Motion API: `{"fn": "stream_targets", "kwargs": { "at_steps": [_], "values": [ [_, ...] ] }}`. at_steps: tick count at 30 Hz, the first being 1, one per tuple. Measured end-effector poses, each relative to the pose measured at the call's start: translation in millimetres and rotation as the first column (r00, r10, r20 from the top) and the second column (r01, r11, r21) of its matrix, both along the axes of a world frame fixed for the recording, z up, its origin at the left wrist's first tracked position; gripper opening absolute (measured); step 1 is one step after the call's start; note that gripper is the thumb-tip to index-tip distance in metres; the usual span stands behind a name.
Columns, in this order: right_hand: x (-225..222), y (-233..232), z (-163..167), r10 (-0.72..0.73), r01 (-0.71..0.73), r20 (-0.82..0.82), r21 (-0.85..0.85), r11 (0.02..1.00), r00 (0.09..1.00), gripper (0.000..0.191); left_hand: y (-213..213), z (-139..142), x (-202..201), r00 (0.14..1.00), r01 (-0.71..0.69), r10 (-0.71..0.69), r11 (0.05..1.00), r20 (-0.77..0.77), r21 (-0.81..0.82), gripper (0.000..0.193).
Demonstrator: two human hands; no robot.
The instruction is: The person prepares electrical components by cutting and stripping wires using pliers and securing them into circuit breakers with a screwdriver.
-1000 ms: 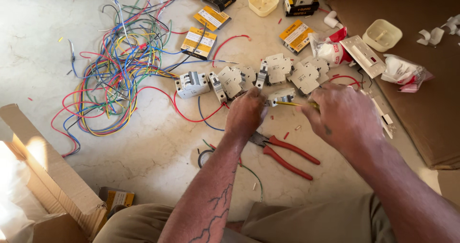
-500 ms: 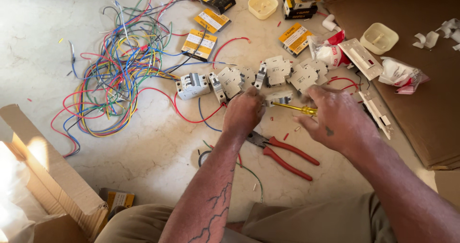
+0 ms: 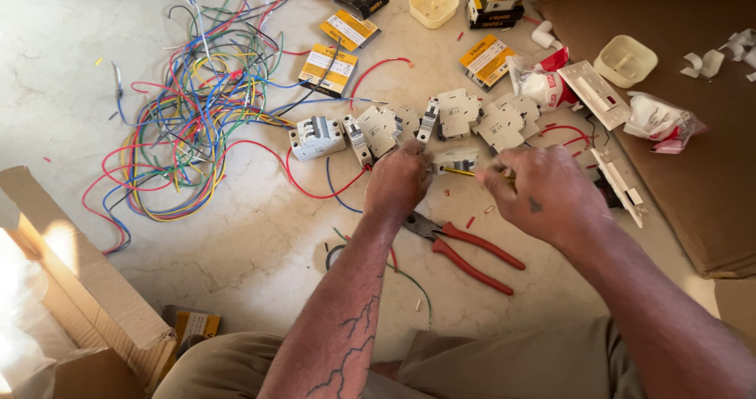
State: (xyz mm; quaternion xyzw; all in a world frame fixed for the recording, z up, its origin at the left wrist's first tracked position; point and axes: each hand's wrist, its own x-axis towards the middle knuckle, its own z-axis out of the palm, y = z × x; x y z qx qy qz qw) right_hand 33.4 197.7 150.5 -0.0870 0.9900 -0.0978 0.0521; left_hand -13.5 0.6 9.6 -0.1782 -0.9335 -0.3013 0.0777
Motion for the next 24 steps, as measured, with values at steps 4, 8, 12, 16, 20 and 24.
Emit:
{"fn": "stream_targets", "kwargs": {
  "at_steps": [4, 8, 12, 16, 20, 24],
  "values": [
    [4.6, -0.4, 0.4, 0.03, -0.035, -0.055, -0.089, 0.995, 0.998, 0.044, -0.4, -2.8, 0.7, 0.997, 0.009, -0.006, 0.999, -0.072, 0.036, 0.026],
    [3.5, -5.3, 4.6, -0.108, 0.098, 0.099, 0.101, 0.99, 0.989, 0.044, -0.8, -3.3, -0.2, 0.999, 0.012, -0.009, 0.999, -0.053, 0.041, 0.025],
    [10.7, -8.6, 8.0, 0.072, -0.097, -0.139, -0.187, 0.978, 0.988, 0.048, -1.3, -1.8, 0.3, 1.0, 0.006, -0.005, 0.999, -0.028, 0.042, 0.022],
    [13.8, -12.7, 8.1, -0.071, 0.066, 0.041, 0.106, 0.992, 0.997, 0.045, -1.3, -1.4, 0.7, 0.999, 0.007, -0.004, 0.997, -0.042, 0.071, 0.017],
    [15.7, -15.3, 7.1, -0.026, 0.026, 0.023, -0.008, 1.0, 0.999, 0.047, -2.3, -1.9, -3.0, 0.999, -0.001, 0.006, 0.996, -0.053, 0.091, 0.012],
    [22.7, -18.2, 2.9, 0.013, -0.003, -0.116, 0.087, 0.996, 0.993, 0.042, -3.7, -0.6, -4.5, 1.0, 0.013, -0.013, 0.999, -0.012, 0.051, 0.008]
  ]
}}
